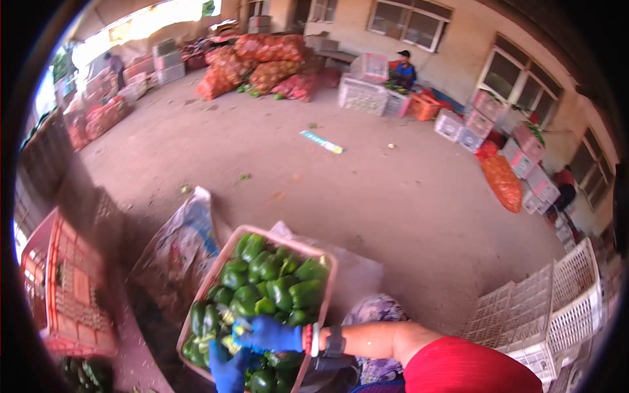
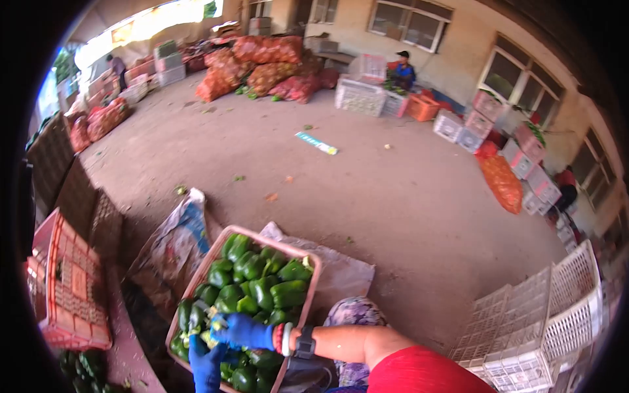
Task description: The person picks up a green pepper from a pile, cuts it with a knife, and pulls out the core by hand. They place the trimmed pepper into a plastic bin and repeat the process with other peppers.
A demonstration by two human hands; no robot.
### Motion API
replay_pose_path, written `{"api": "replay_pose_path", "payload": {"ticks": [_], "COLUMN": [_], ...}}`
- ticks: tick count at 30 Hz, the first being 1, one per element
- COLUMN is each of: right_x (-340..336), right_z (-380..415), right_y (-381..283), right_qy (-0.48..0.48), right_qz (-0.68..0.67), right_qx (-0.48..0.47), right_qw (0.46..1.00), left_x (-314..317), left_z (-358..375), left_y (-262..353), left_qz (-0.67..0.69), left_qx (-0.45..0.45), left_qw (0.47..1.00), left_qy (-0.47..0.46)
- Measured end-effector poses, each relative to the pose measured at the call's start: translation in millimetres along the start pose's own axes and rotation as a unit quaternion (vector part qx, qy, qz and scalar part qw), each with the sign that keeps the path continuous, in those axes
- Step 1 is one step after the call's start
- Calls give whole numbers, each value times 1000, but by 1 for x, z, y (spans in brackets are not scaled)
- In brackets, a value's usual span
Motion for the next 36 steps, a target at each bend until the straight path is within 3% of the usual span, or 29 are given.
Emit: {"api": "replay_pose_path", "payload": {"ticks": [2,4,6,7,8,9,10,14,15,18,21,22,25,26,28,29,30,32,35,36], "right_x": [-2,-2,14,15,16,12,8,14,19,28,50,50,43,32,6,-1,1,10,56,61], "right_z": [0,-11,16,15,13,13,14,22,29,31,42,43,40,31,16,-4,-10,-13,-37,-49], "right_y": [4,19,-33,-31,-21,-5,9,-28,-51,-61,-71,-70,-75,-78,-86,-73,-63,-58,-41,-29], "right_qy": [-15,-20,-71,-89,-103,-81,-52,0,16,-11,-39,-41,6,52,137,59,41,48,-34,-53], "right_qz": [-60,-23,112,132,150,110,71,180,236,271,426,429,413,405,387,466,544,533,504,492], "right_qx": [84,17,94,73,49,58,64,-188,-282,-330,-420,-425,-448,-423,-366,-205,-191,-192,-293,-279], "right_qw": [994,999,987,985,982,989,994,965,930,904,800,796,793,809,835,859,816,822,811,823], "left_x": [-16,-9,-2,-5,-5,-3,-1,-1,0,-3,-4,-2,-6,-23,-46,-58,-70,-80,-100,-110], "left_z": [-4,3,12,10,11,16,20,22,19,17,23,25,20,9,9,14,19,37,69,84], "left_y": [-14,-2,12,-2,-15,-18,-14,2,-12,-27,-24,-23,-18,-38,-3,9,22,44,54,52], "left_qz": [9,-32,-165,-269,-288,-295,-286,-258,-151,-138,-290,-310,-182,-100,34,40,42,93,160,187], "left_qx": [8,-11,-22,102,116,30,42,-15,-20,3,25,25,-44,-119,-44,-45,-44,-35,10,9], "left_qw": [1000,999,986,958,951,954,956,966,988,990,957,950,982,985,982,980,977,965,942,933], "left_qy": [25,10,-12,-11,-8,-39,-39,3,1,25,-5,-17,-21,77,179,191,202,242,296,308]}}
Point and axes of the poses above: each hand's wrist, its own z-axis away from the middle knuckle, its own x-axis out of the palm, y = z × x, the point moved 8 cm from there along -z, towards the middle knuckle, and after that the axes turned 5 degrees about -z, right-handed, at the moved point
